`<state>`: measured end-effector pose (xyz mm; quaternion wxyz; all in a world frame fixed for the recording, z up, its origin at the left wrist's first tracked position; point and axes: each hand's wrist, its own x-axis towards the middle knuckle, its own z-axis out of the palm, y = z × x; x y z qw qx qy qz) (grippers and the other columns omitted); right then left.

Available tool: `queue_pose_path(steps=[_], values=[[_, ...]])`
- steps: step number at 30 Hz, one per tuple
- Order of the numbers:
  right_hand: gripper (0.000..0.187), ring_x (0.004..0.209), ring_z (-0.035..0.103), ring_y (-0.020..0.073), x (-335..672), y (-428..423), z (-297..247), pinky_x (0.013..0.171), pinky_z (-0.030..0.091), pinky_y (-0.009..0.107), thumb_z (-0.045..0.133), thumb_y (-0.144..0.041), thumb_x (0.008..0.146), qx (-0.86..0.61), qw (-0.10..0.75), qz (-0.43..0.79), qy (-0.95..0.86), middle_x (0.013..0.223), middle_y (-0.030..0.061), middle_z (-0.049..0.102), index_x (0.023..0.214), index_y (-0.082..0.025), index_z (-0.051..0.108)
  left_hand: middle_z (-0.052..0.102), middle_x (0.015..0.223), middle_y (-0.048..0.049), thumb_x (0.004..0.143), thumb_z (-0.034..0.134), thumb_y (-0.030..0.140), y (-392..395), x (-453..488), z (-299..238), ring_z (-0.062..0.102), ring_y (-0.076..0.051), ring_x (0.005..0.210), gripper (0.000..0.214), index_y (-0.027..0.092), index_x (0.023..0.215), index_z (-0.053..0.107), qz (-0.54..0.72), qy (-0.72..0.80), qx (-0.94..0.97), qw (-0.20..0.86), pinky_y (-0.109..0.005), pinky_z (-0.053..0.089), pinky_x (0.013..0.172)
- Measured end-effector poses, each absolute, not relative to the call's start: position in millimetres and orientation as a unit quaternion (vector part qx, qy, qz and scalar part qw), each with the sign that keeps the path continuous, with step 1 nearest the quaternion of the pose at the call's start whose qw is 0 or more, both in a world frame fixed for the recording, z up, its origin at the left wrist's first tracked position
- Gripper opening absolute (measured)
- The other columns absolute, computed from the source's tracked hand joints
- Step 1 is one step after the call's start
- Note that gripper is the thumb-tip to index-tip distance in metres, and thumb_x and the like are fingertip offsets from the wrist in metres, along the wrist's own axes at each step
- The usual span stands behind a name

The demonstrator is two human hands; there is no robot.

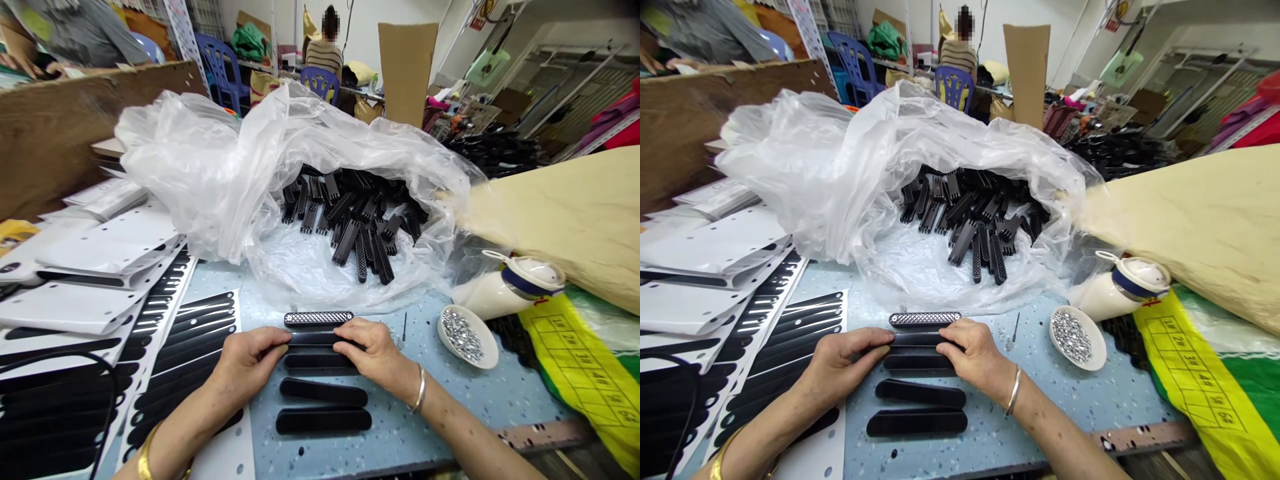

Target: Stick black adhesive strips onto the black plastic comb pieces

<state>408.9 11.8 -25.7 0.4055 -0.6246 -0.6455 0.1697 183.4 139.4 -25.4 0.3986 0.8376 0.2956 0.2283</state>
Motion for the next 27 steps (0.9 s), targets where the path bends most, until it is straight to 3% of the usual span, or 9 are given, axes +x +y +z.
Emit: queue_pose_path(steps=[11, 16, 22, 27], values=[[0.017, 0.074, 0.072, 0.0191, 426, 0, -16, 0.069, 0.058, 0.029, 0.060, -0.020, 0.088, -0.670, 0.436, 0.184, -0.572, 0.082, 0.0057, 0.077, 0.089, -0.021, 0.077, 0.080, 0.086, -0.0011, 0.082, 0.058, 0.023, 141, 185, -23, 0.075, -0.019, 0.079, 0.019, 0.021, 0.088, 0.076, 0.221, 0.287, 0.846, 0.392, -0.027, 0.060, 0.074], [0.023, 0.057, 0.067, 0.0177, 431, -10, -23, 0.053, 0.054, 0.026, 0.058, -0.025, 0.088, -0.725, 0.451, 0.191, -0.485, 0.063, 0.0041, 0.071, 0.073, -0.017, 0.073, 0.079, 0.087, -0.0011, 0.083, 0.057, 0.021, 141, 185, -26, 0.075, -0.020, 0.080, 0.019, 0.021, 0.089, 0.075, 0.218, 0.282, 0.851, 0.385, -0.027, 0.059, 0.074], [0.019, 0.051, 0.060, 0.0141, 412, -1, -36, 0.047, 0.047, 0.022, 0.068, -0.034, 0.080, -0.726, 0.432, 0.183, -0.502, 0.061, 0.0021, 0.067, 0.074, -0.017, 0.074, 0.079, 0.085, -0.0010, 0.083, 0.057, 0.021, 142, 184, -24, 0.075, -0.019, 0.078, 0.019, 0.020, 0.088, 0.075, 0.214, 0.281, 0.851, 0.388, -0.026, 0.058, 0.072], [0.034, 0.052, 0.057, 0.0130, 411, 9, -34, 0.050, 0.045, 0.022, 0.062, -0.035, 0.086, -0.732, 0.413, 0.144, -0.523, 0.054, 0.0000, 0.060, 0.056, -0.018, 0.066, 0.079, 0.084, -0.0039, 0.082, 0.055, 0.019, 142, 189, -22, 0.074, -0.020, 0.078, 0.021, 0.018, 0.086, 0.075, 0.203, 0.272, 0.854, 0.395, -0.029, 0.058, 0.073]])
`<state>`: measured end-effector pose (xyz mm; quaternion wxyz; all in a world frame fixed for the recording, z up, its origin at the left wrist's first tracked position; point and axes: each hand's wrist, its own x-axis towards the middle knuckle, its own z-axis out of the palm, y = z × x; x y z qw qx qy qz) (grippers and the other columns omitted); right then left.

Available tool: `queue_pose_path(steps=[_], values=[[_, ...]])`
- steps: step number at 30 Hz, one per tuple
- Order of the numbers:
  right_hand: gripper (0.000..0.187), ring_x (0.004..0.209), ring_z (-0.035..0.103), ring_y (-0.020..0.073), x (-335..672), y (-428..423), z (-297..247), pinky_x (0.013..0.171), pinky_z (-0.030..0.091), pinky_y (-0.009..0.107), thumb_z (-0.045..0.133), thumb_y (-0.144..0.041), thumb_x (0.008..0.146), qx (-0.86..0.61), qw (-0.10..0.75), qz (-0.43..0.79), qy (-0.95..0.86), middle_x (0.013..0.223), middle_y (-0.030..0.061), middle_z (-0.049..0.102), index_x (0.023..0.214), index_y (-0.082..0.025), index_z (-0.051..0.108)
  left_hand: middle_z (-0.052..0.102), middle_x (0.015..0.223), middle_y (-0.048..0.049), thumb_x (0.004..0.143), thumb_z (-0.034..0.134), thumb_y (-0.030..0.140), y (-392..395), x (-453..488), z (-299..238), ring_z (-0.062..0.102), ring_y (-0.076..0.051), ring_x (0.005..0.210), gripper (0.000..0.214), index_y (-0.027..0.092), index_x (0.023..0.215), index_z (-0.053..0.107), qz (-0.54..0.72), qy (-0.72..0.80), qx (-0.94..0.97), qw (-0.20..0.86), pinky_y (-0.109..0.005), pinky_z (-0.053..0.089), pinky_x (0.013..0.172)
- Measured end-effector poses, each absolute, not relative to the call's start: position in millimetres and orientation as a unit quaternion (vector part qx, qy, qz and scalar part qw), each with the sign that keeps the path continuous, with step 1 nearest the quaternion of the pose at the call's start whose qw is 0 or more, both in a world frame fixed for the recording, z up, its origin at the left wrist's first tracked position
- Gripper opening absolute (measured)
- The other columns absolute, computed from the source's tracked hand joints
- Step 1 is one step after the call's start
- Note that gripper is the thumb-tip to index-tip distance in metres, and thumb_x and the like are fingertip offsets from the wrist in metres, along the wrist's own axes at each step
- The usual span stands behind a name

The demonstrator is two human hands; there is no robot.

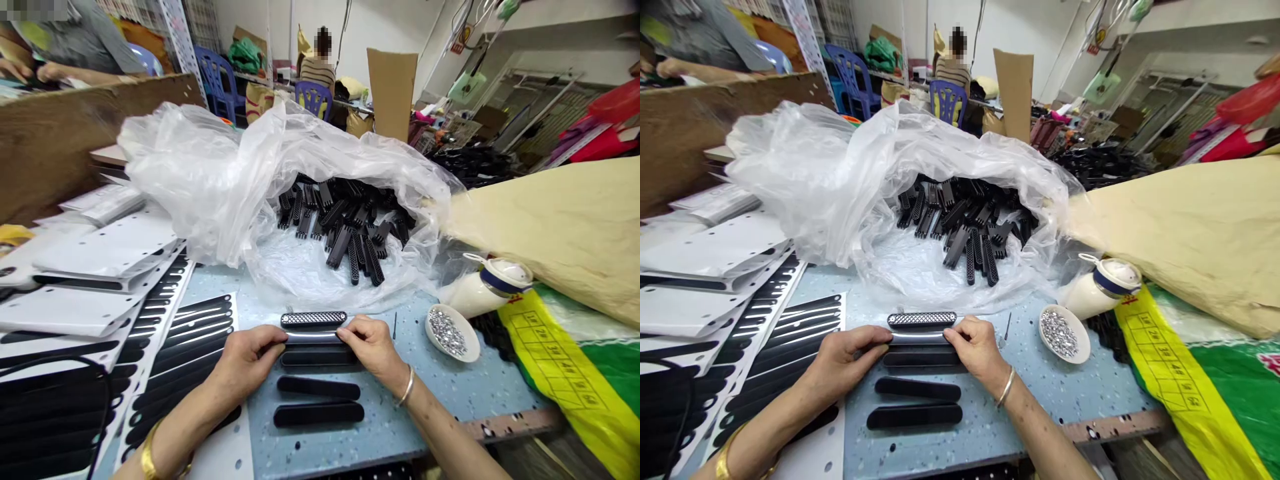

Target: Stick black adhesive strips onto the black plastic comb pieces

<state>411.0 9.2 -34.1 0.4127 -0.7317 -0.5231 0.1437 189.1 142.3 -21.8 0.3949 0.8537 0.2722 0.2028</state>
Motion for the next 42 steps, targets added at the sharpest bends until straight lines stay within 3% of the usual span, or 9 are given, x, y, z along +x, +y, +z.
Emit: queue_pose_path(steps=[3, 8, 11, 14, 18, 22, 25, 30, 42], values=[[0.041, 0.048, 0.056, 0.0141, 415, 0, -22, 0.047, 0.044, 0.024, 0.054, -0.034, 0.091, -0.723, 0.414, 0.122, -0.539, 0.050, 0.0000, 0.058, 0.054, -0.019, 0.063, 0.079, 0.091, -0.0065, 0.077, 0.053, 0.012, 136, 183, -13, 0.074, -0.022, 0.085, 0.027, 0.018, 0.091, 0.076, 0.203, 0.256, 0.863, 0.386, -0.031, 0.058, 0.078], [0.014, 0.066, 0.070, 0.0207, 390, -34, 1, 0.066, 0.055, 0.030, 0.060, -0.027, 0.090, -0.703, 0.412, -0.033, -0.579, 0.083, 0.0071, 0.074, 0.092, -0.019, 0.072, 0.076, 0.098, -0.0082, 0.083, 0.056, 0.016, 120, 122, 22, 0.072, -0.019, 0.086, 0.028, 0.019, 0.106, 0.073, 0.301, 0.320, 0.839, 0.320, -0.027, 0.055, 0.078], [0.020, 0.079, 0.071, 0.0220, 328, -37, 4, 0.071, 0.058, 0.030, 0.062, -0.017, 0.087, -0.604, 0.413, -0.005, -0.681, 0.092, 0.0073, 0.075, 0.105, -0.021, 0.069, 0.063, 0.058, 0.0017, 0.084, 0.061, 0.025, 99, 61, 34, 0.056, -0.011, 0.049, 0.013, 0.017, 0.077, 0.069, 0.333, 0.449, 0.789, 0.255, -0.018, 0.045, 0.051], [0.022, 0.097, 0.068, 0.0274, 248, -15, -5, 0.080, 0.059, 0.039, 0.057, -0.014, 0.087, -0.490, 0.437, 0.036, -0.753, 0.103, 0.0123, 0.073, 0.105, -0.017, 0.068, 0.046, 0.045, 0.0041, 0.085, 0.058, 0.031, 72, 6, 17, 0.044, -0.009, 0.042, 0.038, 0.017, 0.050, 0.054, 0.314, 0.537, 0.746, 0.237, -0.019, 0.034, 0.043], [0.026, 0.104, 0.065, 0.0379, 183, 14, -32, 0.078, 0.057, 0.053, 0.053, -0.013, 0.086, -0.542, 0.376, 0.019, -0.751, 0.110, 0.0185, 0.072, 0.107, -0.009, 0.067, 0.058, 0.051, 0.0001, 0.078, 0.067, 0.039, 38, -25, -25, 0.051, -0.013, 0.048, 0.030, 0.015, 0.060, 0.068, 0.284, 0.615, 0.649, 0.346, -0.020, 0.038, 0.048], [0.026, 0.111, 0.062, 0.0403, 182, -6, -52, 0.077, 0.054, 0.054, 0.049, -0.017, 0.089, -0.530, 0.362, 0.018, -0.767, 0.117, 0.0179, 0.069, 0.105, -0.011, 0.067, 0.073, 0.073, -0.0057, 0.074, 0.075, 0.041, 17, -9, -34, 0.063, -0.019, 0.068, 0.028, 0.015, 0.083, 0.075, 0.328, 0.527, 0.452, 0.640, -0.024, 0.048, 0.064], [0.025, 0.107, 0.063, 0.0391, 198, -30, -51, 0.076, 0.053, 0.052, 0.054, -0.026, 0.089, -0.516, 0.364, 0.024, -0.775, 0.115, 0.0178, 0.070, 0.106, -0.013, 0.067, 0.072, 0.071, -0.0055, 0.072, 0.079, 0.035, 8, 6, -21, 0.060, -0.015, 0.064, 0.026, 0.012, 0.084, 0.075, 0.362, 0.465, 0.318, 0.743, -0.021, 0.045, 0.062], [0.031, 0.108, 0.064, 0.0363, 204, -22, -36, 0.085, 0.051, 0.053, 0.066, -0.028, 0.084, -0.518, 0.377, 0.083, -0.763, 0.114, 0.0143, 0.071, 0.114, -0.017, 0.067, 0.071, 0.070, -0.0059, 0.070, 0.081, 0.032, 8, 18, -7, 0.057, -0.012, 0.060, 0.026, 0.011, 0.084, 0.075, 0.360, 0.441, 0.292, 0.769, -0.020, 0.042, 0.059], [0.024, 0.099, 0.069, 0.0231, 197, 6, -23, 0.094, 0.052, 0.040, 0.052, -0.021, 0.093, -0.496, 0.476, 0.377, -0.621, 0.099, 0.0091, 0.076, 0.095, -0.021, 0.077, 0.059, 0.056, -0.0001, 0.071, 0.078, 0.035, 33, 35, -12, 0.044, -0.009, 0.054, 0.026, 0.010, 0.068, 0.072, 0.351, 0.456, 0.396, 0.716, -0.019, 0.033, 0.052]])
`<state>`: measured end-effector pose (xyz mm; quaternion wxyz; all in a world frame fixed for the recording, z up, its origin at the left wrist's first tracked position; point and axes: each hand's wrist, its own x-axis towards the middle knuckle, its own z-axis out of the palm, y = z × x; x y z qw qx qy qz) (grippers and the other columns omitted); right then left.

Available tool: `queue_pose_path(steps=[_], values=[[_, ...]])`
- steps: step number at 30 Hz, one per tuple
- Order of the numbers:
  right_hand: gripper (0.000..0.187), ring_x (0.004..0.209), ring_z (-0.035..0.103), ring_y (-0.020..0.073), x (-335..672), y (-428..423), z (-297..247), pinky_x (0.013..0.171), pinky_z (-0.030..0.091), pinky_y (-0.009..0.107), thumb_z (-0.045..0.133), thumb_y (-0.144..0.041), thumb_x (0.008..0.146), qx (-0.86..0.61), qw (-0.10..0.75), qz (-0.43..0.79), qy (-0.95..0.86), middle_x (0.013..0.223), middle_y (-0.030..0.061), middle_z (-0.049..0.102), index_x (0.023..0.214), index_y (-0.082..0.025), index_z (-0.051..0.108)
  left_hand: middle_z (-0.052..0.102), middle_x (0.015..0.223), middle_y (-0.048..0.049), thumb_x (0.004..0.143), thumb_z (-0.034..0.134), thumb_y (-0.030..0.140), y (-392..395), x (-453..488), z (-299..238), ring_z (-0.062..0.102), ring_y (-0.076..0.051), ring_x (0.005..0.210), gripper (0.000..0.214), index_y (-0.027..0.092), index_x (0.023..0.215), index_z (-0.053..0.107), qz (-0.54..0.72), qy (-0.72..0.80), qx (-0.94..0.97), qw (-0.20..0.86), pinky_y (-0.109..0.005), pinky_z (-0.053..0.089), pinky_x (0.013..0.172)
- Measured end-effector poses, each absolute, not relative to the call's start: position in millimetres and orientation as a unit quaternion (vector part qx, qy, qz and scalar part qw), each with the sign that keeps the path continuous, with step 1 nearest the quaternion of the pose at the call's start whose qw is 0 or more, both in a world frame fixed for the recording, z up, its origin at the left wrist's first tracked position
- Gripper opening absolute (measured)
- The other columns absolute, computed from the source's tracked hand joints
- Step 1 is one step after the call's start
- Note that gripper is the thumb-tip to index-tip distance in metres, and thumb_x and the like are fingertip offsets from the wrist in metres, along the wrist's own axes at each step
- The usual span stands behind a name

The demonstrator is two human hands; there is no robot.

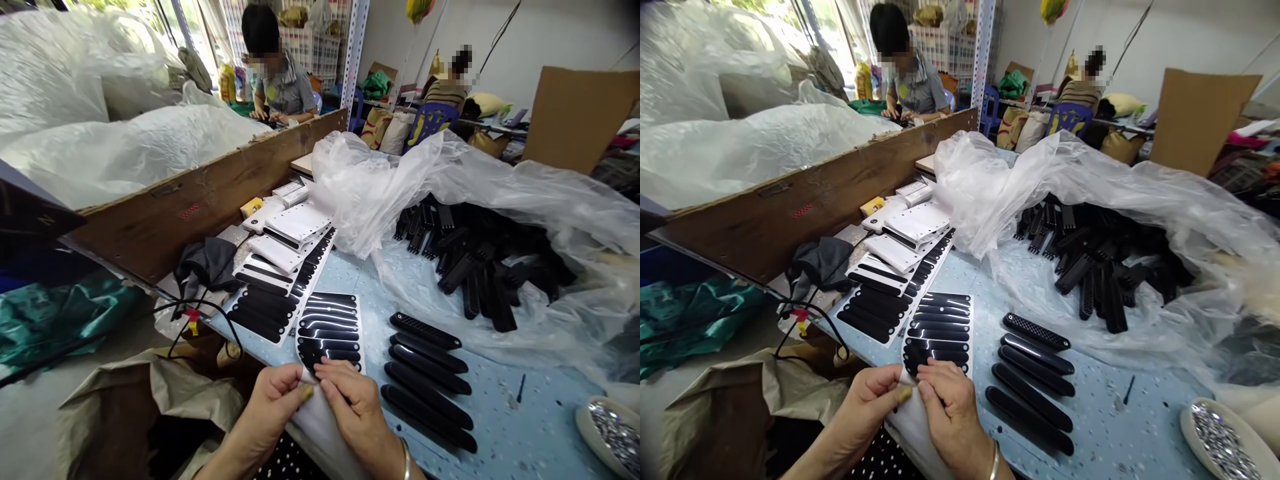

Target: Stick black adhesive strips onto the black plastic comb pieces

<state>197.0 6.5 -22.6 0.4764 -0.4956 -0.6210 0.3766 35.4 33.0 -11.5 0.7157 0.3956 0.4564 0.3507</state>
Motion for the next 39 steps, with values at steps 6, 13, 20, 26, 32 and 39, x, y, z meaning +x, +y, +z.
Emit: queue_pose_path(steps=[6, 13, 20, 26, 32, 39], values=[[0.037, 0.070, 0.068, 0.0196, 191, 19, -14, 0.064, 0.054, 0.029, 0.054, -0.042, 0.093, -0.554, 0.530, 0.454, -0.454, 0.073, 0.0076, 0.070, 0.072, -0.015, 0.069, 0.068, 0.063, -0.0031, 0.066, 0.083, 0.035, 28, 33, -10, 0.057, -0.014, 0.058, 0.028, 0.011, 0.077, 0.072, 0.342, 0.462, 0.335, 0.747, -0.021, 0.043, 0.057], [0.022, 0.052, 0.056, 0.0105, 271, 21, 40, 0.051, 0.048, 0.022, 0.065, -0.037, 0.090, -0.555, 0.683, 0.364, -0.306, 0.066, -0.0006, 0.062, 0.081, -0.017, 0.065, 0.072, 0.066, -0.0010, 0.060, 0.084, 0.042, 32, 2, -29, 0.066, -0.019, 0.061, 0.035, 0.020, 0.084, 0.071, 0.335, 0.591, 0.482, 0.554, -0.023, 0.052, 0.058], [0.011, 0.055, 0.058, 0.0125, 289, -22, 38, 0.050, 0.048, 0.021, 0.062, -0.025, 0.090, -0.610, 0.498, 0.233, -0.571, 0.067, -0.0004, 0.060, 0.090, -0.021, 0.072, 0.067, 0.063, 0.0008, 0.064, 0.081, 0.049, 38, 28, 6, 0.061, -0.015, 0.052, 0.037, 0.023, 0.089, 0.072, 0.369, 0.577, 0.582, 0.438, -0.021, 0.047, 0.049], [0.012, 0.052, 0.059, 0.0146, 274, -36, 7, 0.048, 0.050, 0.023, 0.061, -0.025, 0.088, -0.535, 0.473, 0.068, -0.697, 0.065, 0.0012, 0.061, 0.095, -0.020, 0.068, 0.063, 0.052, -0.0012, 0.074, 0.075, 0.050, 41, 113, 37, 0.052, -0.009, 0.035, 0.038, 0.015, 0.069, 0.062, 0.196, 0.393, 0.444, 0.781, -0.017, 0.028, 0.038], [0.022, 0.066, 0.065, 0.0201, 309, -53, 1, 0.055, 0.055, 0.030, 0.054, -0.021, 0.092, -0.589, 0.465, -0.007, -0.661, 0.078, 0.0089, 0.069, 0.110, -0.014, 0.064, 0.065, 0.054, -0.0014, 0.075, 0.076, 0.041, 62, 140, 34, 0.053, -0.008, 0.034, 0.031, 0.015, 0.072, 0.060, 0.183, 0.363, 0.389, 0.827, -0.016, 0.030, 0.038], [0.029, 0.063, 0.063, 0.0206, 342, -60, 2, 0.055, 0.055, 0.032, 0.053, -0.010, 0.089, -0.584, 0.392, -0.074, -0.707, 0.076, 0.0090, 0.068, 0.118, -0.012, 0.059, 0.067, 0.057, -0.0029, 0.074, 0.077, 0.043, 72, 157, 35, 0.054, -0.010, 0.037, 0.032, 0.016, 0.070, 0.060, 0.171, 0.384, 0.389, 0.820, -0.019, 0.035, 0.039]])
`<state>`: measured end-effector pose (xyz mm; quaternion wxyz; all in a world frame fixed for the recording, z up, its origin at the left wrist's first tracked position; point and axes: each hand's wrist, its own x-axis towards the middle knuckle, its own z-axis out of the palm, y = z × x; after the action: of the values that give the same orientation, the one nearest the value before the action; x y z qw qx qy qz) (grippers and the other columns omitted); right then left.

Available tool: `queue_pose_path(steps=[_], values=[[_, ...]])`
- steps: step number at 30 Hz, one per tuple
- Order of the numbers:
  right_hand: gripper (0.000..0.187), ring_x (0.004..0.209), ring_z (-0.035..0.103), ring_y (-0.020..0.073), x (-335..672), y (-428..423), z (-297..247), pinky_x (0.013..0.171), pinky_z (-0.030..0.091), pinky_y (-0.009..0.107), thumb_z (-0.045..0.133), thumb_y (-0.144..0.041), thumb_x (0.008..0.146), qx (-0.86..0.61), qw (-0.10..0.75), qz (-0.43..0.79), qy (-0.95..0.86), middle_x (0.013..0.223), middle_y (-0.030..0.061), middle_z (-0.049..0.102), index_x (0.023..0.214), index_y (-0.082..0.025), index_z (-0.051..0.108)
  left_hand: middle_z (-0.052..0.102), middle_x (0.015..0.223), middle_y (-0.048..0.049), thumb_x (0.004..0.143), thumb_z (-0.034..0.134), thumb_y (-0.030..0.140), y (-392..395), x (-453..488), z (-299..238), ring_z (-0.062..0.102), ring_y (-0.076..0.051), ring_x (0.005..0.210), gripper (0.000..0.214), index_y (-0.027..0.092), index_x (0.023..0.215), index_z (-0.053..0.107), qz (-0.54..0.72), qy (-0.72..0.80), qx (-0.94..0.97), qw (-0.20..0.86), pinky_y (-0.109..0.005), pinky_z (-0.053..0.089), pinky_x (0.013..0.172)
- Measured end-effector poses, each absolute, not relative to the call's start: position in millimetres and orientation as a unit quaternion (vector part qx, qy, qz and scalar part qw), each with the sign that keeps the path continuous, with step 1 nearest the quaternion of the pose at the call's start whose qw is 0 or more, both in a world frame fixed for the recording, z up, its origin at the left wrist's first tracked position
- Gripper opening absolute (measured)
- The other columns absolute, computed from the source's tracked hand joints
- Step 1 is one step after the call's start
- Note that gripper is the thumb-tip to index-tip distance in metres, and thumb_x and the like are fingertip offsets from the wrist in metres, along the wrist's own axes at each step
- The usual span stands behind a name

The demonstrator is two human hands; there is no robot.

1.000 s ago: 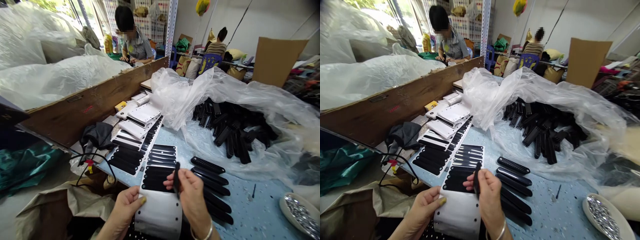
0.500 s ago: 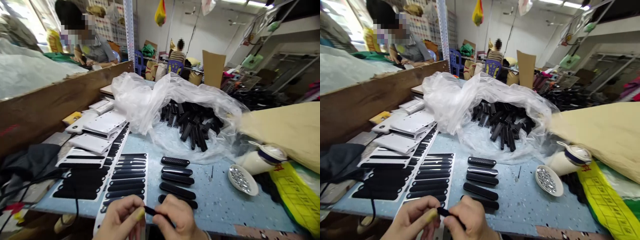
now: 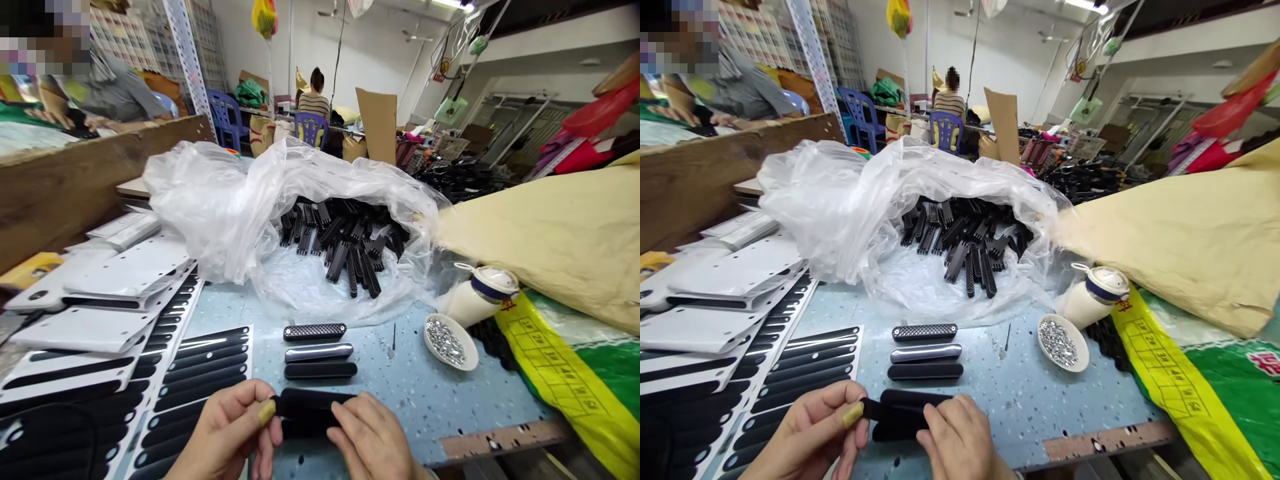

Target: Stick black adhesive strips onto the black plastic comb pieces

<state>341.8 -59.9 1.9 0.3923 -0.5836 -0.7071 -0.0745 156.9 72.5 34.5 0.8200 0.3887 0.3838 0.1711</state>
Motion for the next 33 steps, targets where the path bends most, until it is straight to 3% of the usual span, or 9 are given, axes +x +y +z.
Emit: queue_pose_path(steps=[4, 10, 12, 14, 18, 21, 27, 33], values=[[0.027, 0.067, 0.063, 0.0228, 354, -52, 7, 0.057, 0.056, 0.036, 0.052, -0.008, 0.088, -0.595, 0.372, -0.099, -0.705, 0.077, 0.0111, 0.067, 0.114, -0.009, 0.061, 0.069, 0.059, -0.0038, 0.072, 0.077, 0.045, 81, 164, 21, 0.058, -0.012, 0.039, 0.032, 0.015, 0.078, 0.068, 0.182, 0.402, 0.428, 0.789, -0.019, 0.039, 0.038], [0.025, 0.070, 0.064, 0.0222, 372, -43, 21, 0.061, 0.055, 0.035, 0.048, -0.009, 0.091, -0.626, 0.403, -0.077, -0.663, 0.078, 0.0088, 0.066, 0.112, -0.014, 0.062, 0.072, 0.064, -0.0057, 0.069, 0.073, 0.058, 102, 172, 3, 0.064, -0.018, 0.043, 0.051, 0.014, 0.095, 0.074, 0.220, 0.420, 0.531, 0.703, -0.024, 0.047, 0.038], [0.021, 0.071, 0.064, 0.0209, 383, -39, 21, 0.062, 0.056, 0.033, 0.048, -0.013, 0.093, -0.647, 0.423, -0.038, -0.633, 0.079, 0.0076, 0.067, 0.106, -0.016, 0.064, 0.074, 0.068, -0.0053, 0.072, 0.070, 0.055, 112, 173, 3, 0.066, -0.019, 0.049, 0.047, 0.015, 0.097, 0.074, 0.249, 0.436, 0.581, 0.641, -0.025, 0.049, 0.042], [0.018, 0.075, 0.066, 0.0203, 395, -34, 16, 0.067, 0.057, 0.032, 0.050, -0.016, 0.094, -0.664, 0.441, 0.015, -0.604, 0.083, 0.0075, 0.068, 0.101, -0.017, 0.066, 0.075, 0.069, -0.0046, 0.071, 0.071, 0.049, 121, 175, 2, 0.069, -0.021, 0.058, 0.036, 0.017, 0.088, 0.075, 0.273, 0.448, 0.652, 0.548, -0.026, 0.053, 0.052], [0.016, 0.080, 0.070, 0.0201, 408, -22, -3, 0.074, 0.059, 0.032, 0.055, -0.020, 0.093, -0.672, 0.451, 0.084, -0.581, 0.086, 0.0075, 0.072, 0.098, -0.018, 0.070, 0.080, 0.082, -0.0047, 0.072, 0.069, 0.040, 134, 181, -9, 0.074, -0.026, 0.075, 0.025, 0.022, 0.088, 0.078, 0.240, 0.408, 0.778, 0.414, -0.029, 0.056, 0.068], [0.016, 0.083, 0.071, 0.0207, 403, -21, -13, 0.076, 0.059, 0.032, 0.055, -0.019, 0.091, -0.665, 0.451, 0.092, -0.588, 0.090, 0.0088, 0.074, 0.096, -0.017, 0.070, 0.080, 0.085, -0.0043, 0.076, 0.066, 0.037, 134, 184, -17, 0.074, -0.026, 0.075, 0.025, 0.022, 0.093, 0.078, 0.206, 0.366, 0.821, 0.387, -0.028, 0.055, 0.069], [0.018, 0.076, 0.071, 0.0197, 394, -37, -9, 0.070, 0.060, 0.030, 0.054, -0.017, 0.092, -0.657, 0.418, 0.103, -0.620, 0.087, 0.0079, 0.073, 0.101, -0.017, 0.069, 0.077, 0.071, -0.0008, 0.080, 0.062, 0.032, 130, 179, -12, 0.071, -0.021, 0.064, 0.017, 0.023, 0.080, 0.076, 0.167, 0.319, 0.847, 0.390, -0.024, 0.052, 0.061], [0.023, 0.091, 0.070, 0.0232, 416, -17, -7, 0.080, 0.060, 0.038, 0.052, -0.013, 0.093, -0.634, 0.408, 0.002, -0.657, 0.100, 0.0110, 0.073, 0.112, -0.017, 0.066, 0.077, 0.073, -0.0045, 0.076, 0.062, 0.034, 143, 186, -10, 0.071, -0.022, 0.067, 0.027, 0.016, 0.093, 0.075, 0.226, 0.414, 0.801, 0.368, -0.028, 0.054, 0.066]])
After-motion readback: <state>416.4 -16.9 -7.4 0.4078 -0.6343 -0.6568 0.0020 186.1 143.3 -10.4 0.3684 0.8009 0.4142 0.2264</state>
